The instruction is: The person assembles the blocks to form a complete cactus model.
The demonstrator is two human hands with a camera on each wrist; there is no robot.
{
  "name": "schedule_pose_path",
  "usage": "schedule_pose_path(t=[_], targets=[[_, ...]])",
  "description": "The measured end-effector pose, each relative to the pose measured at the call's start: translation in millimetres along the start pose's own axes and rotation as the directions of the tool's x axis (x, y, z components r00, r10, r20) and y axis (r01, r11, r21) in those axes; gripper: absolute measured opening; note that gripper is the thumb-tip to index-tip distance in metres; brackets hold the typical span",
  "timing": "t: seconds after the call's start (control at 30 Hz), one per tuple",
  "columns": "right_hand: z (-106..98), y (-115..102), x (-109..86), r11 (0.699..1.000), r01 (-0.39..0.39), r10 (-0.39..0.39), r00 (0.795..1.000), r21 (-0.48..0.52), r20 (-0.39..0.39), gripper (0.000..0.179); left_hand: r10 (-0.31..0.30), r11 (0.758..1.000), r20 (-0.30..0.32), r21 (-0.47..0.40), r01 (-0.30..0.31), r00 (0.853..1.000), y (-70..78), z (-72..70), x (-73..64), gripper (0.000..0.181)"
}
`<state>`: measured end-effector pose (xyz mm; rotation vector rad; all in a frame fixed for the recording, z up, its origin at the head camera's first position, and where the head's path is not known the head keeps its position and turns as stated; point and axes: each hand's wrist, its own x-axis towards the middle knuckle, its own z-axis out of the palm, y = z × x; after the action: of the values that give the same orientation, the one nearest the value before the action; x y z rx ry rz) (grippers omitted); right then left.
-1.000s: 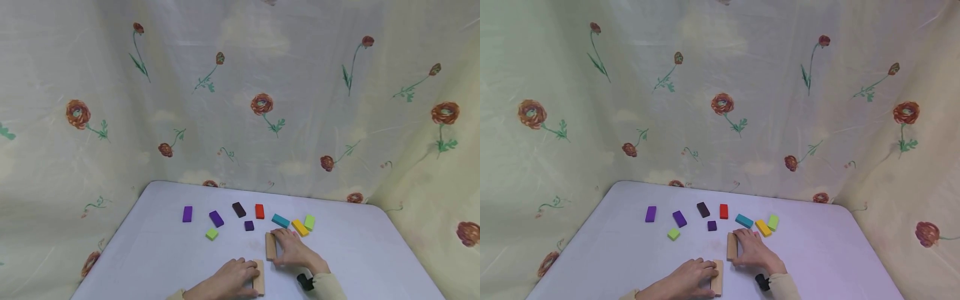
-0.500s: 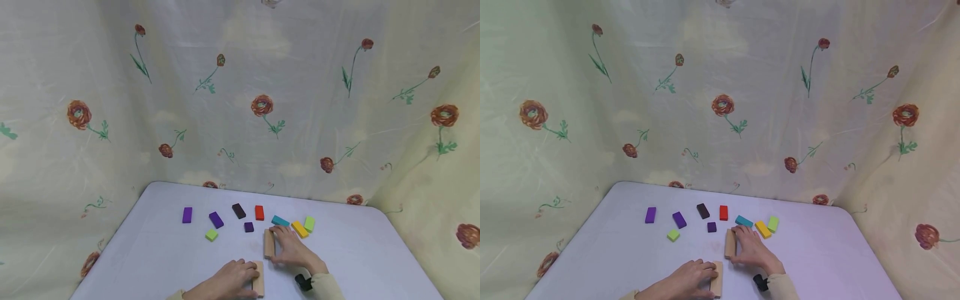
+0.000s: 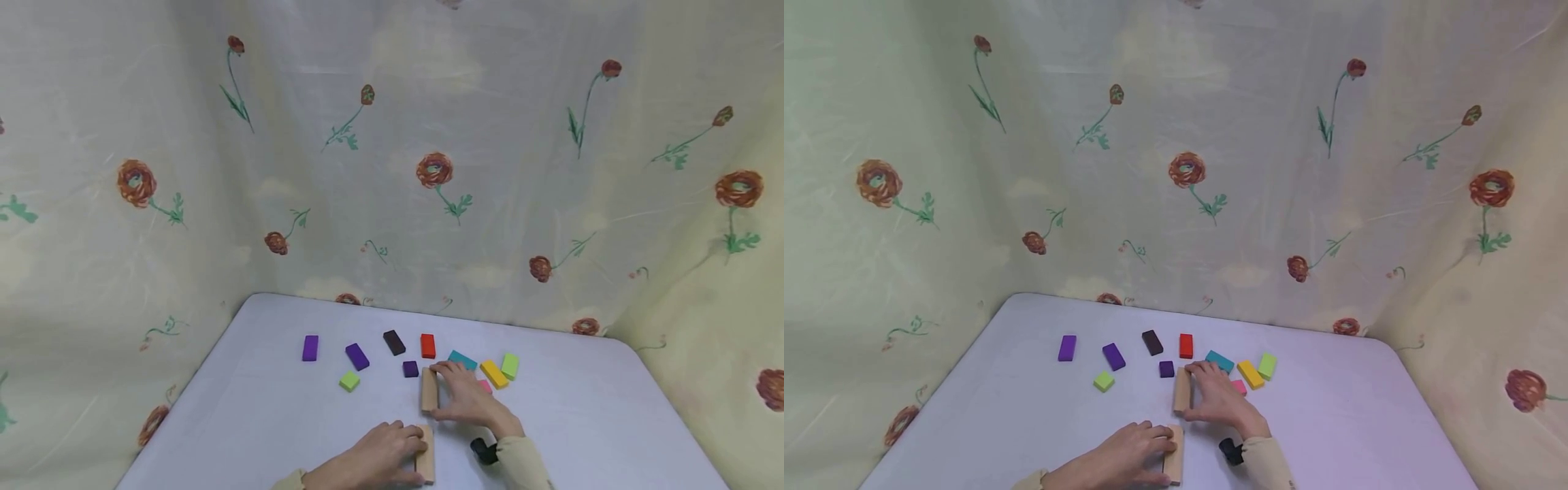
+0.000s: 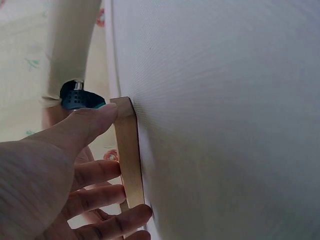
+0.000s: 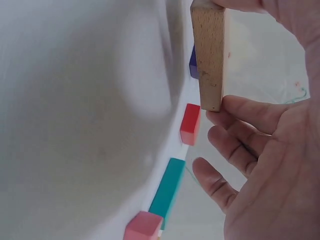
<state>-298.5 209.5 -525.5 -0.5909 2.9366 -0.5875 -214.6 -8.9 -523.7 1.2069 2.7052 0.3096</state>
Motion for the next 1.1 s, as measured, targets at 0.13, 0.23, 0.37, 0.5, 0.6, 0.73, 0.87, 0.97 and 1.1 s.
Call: schedule_pose_path(t=[0.13,0.23,0.37,0.5,0.6,0.73,0.87,0.97,1.1], targets=[[6.0,1.7,1.7,1.000,0.008,-0.008,0.999,0.013,0.036,0.084,-0.010,1.000,0.020,-0.009,0.011,1.000,0.9,-1.2,-0.4,0.052],[7.9,3.6,1.8,1.000,0.009,-0.010,0.999,0.019,0.052,0.085,-0.019,1.000,0.028,-0.011,0.019,0.999,1.1,-1.2,0.6,0.052],[6.6,4.5,0.1,1.000,0.009,-0.010,0.998,0.022,0.062,0.083,-0.030,0.999,0.033,-0.009,0.031,0.999,1.3,-0.7,1.8,0.052],[4.5,3.3,-2.4,0.999,0.006,-0.008,0.998,0.037,0.068,0.078,-0.036,0.999,0.039,-0.013,0.037,0.999,1.2,0.2,2.6,0.052],[4.4,2.8,-3.5,0.999,0.003,-0.006,0.998,0.045,0.065,0.069,-0.035,0.999,0.040,-0.021,0.036,0.999,0.8,0.6,3.1,0.051],[4.7,2.9,-4.2,0.999,0.014,-0.016,0.999,0.042,0.052,0.058,-0.020,0.999,0.026,-0.026,0.021,0.999,-0.3,1.4,3.3,0.050],[5.1,3.4,-4.1,0.999,0.025,-0.026,0.999,0.035,0.031,0.052,-0.002,1.000,-0.003,-0.019,0.002,1.000,-0.9,2.8,4.3,0.047],[5.4,3.8,-3.2,0.999,0.026,-0.026,1.000,0.033,0.017,0.050,-0.012,0.999,0.004,-0.030,0.012,1.000,-0.8,2.5,5.7,0.041],[4.9,3.6,-2.5,0.999,0.030,-0.030,1.000,0.036,0.005,0.047,-0.028,0.998,0.019,-0.051,0.029,0.999,-0.7,1.3,7.0,0.037]])
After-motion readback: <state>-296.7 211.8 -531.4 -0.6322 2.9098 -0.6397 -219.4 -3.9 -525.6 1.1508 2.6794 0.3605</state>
